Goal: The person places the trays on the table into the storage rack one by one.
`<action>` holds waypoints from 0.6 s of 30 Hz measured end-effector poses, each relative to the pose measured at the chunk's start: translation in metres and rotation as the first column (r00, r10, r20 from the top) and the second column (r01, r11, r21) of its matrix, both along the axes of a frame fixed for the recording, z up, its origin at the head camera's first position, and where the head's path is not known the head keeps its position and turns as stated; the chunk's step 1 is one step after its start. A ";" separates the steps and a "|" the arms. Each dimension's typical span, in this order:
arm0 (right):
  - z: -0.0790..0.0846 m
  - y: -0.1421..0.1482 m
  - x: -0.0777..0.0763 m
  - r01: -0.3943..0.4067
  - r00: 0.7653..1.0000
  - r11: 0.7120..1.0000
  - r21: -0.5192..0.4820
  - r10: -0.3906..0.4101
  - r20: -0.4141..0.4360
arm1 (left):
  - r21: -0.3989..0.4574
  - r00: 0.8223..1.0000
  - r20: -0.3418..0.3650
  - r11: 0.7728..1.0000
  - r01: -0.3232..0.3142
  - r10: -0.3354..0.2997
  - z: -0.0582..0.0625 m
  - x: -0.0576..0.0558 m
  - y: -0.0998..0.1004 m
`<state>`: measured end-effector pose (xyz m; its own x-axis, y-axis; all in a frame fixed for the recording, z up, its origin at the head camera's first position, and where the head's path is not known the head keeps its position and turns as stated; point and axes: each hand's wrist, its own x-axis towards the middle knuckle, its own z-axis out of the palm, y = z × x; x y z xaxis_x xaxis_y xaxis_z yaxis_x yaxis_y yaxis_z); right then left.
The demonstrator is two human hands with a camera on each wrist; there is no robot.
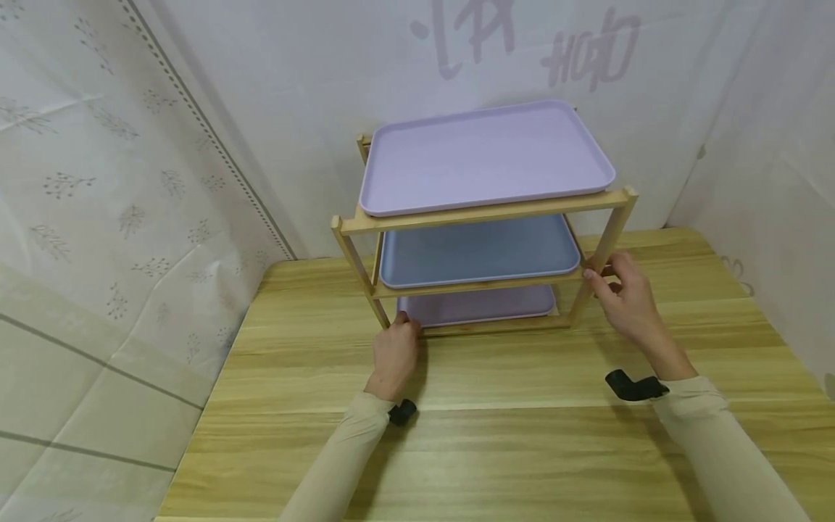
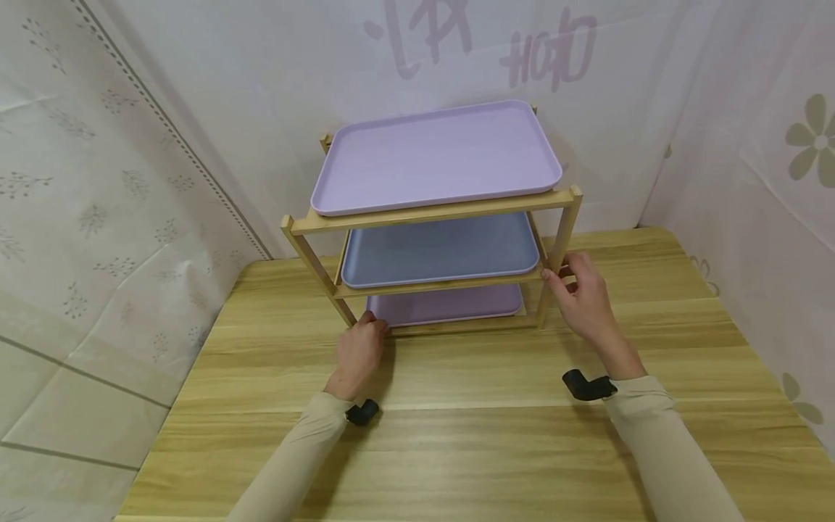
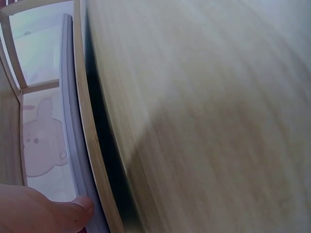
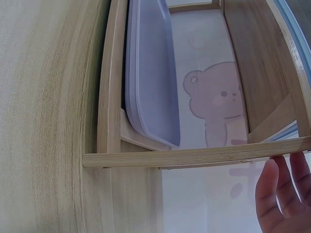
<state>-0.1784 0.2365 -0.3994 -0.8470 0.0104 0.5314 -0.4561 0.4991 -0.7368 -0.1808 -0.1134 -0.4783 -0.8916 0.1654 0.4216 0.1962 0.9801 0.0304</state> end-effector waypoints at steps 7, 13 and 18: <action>-0.002 0.001 0.000 0.019 1.000 1.000 0.007 -0.019 0.007 | 0.007 1.000 -0.017 1.000 0.022 -0.022 -0.002 -0.002 0.000; -0.021 0.010 -0.012 0.023 1.000 1.000 0.011 -0.023 0.006 | 0.045 0.998 -0.005 0.997 0.056 -0.056 -0.004 -0.003 -0.005; -0.035 0.019 -0.018 0.028 0.999 0.998 0.058 -0.029 0.020 | 0.155 0.974 0.139 0.976 0.155 -0.177 0.005 0.005 -0.016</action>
<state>-0.1967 0.2560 -0.4339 -0.8578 0.0046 0.5139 -0.4259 0.5534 -0.7158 -0.1759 -0.1292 -0.4734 -0.9118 0.2644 0.3141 0.3381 0.9176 0.2092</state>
